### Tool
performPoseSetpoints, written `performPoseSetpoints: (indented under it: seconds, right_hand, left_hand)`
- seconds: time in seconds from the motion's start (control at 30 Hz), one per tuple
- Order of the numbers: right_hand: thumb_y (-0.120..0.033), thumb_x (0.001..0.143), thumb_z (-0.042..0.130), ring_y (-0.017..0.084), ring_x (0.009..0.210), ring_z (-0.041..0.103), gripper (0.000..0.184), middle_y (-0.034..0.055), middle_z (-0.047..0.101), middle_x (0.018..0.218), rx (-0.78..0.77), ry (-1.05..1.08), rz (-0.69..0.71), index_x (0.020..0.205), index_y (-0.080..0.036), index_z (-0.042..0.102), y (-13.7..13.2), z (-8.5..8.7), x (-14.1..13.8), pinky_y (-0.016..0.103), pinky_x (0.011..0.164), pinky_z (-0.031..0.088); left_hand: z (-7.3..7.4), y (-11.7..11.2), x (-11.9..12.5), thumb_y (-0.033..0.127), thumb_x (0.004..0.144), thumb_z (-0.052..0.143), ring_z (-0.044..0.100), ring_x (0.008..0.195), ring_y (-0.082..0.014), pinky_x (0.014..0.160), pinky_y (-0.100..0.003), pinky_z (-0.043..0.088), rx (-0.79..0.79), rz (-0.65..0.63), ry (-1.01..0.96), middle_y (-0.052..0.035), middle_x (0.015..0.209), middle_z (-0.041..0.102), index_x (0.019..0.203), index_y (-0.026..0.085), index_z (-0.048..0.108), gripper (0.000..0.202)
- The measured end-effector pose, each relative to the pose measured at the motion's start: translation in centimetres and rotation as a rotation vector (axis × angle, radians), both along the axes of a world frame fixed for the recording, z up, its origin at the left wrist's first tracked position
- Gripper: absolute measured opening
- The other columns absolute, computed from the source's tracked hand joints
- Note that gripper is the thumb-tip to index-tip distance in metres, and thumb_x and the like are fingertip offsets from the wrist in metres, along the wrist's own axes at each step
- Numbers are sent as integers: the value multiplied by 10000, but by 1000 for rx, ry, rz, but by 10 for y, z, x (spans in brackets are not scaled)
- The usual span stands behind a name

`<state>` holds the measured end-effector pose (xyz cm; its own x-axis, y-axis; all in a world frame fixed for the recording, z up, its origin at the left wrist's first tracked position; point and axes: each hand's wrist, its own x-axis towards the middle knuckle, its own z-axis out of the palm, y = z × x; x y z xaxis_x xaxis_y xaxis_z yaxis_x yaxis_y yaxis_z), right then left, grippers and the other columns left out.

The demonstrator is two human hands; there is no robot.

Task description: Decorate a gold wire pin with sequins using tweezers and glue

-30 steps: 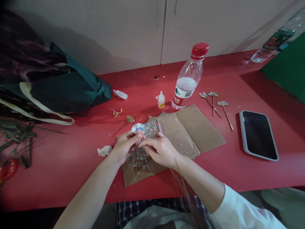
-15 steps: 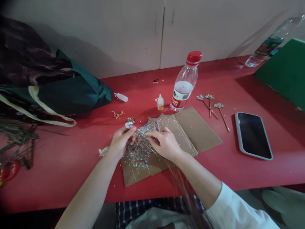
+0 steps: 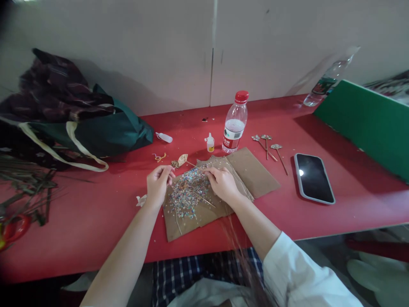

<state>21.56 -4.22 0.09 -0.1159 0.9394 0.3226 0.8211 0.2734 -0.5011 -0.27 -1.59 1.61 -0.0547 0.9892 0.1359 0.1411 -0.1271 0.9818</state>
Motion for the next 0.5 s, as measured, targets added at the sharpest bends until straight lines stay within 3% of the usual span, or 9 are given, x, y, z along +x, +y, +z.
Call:
performPoseSetpoints:
  seconds: [0.2, 0.37, 0.5]
  right_hand:
    - [-299, 916, 429, 170, 691, 604, 269, 4, 729, 825, 27, -94, -128, 989, -254, 684, -13, 10, 24, 288, 797, 400]
    - [-346, 896, 438, 179, 727, 608, 282, 21, 728, 823, 10, -197, -362, 966, -260, 697, -42, 16, 82, 287, 774, 381]
    - [-355, 893, 405, 203, 724, 603, 337, 77, 719, 810, -29, -283, -630, 1027, -224, 685, -54, 19, 135, 330, 791, 343]
  left_hand:
    - [1, -3, -7, 484, 916, 418, 508, 474, -90, 504, -215, 400, 179, 62, 218, 12, 590, 602, 785, 188, 654, 400]
    - [4, -12, -9, 435, 913, 440, 593, 760, -150, 736, -259, 429, 344, 130, 411, -14, 700, 658, 759, 209, 672, 359]
    - [3, -15, -11, 399, 930, 404, 590, 823, -165, 761, -270, 435, 437, 181, 477, -26, 724, 660, 750, 206, 663, 370]
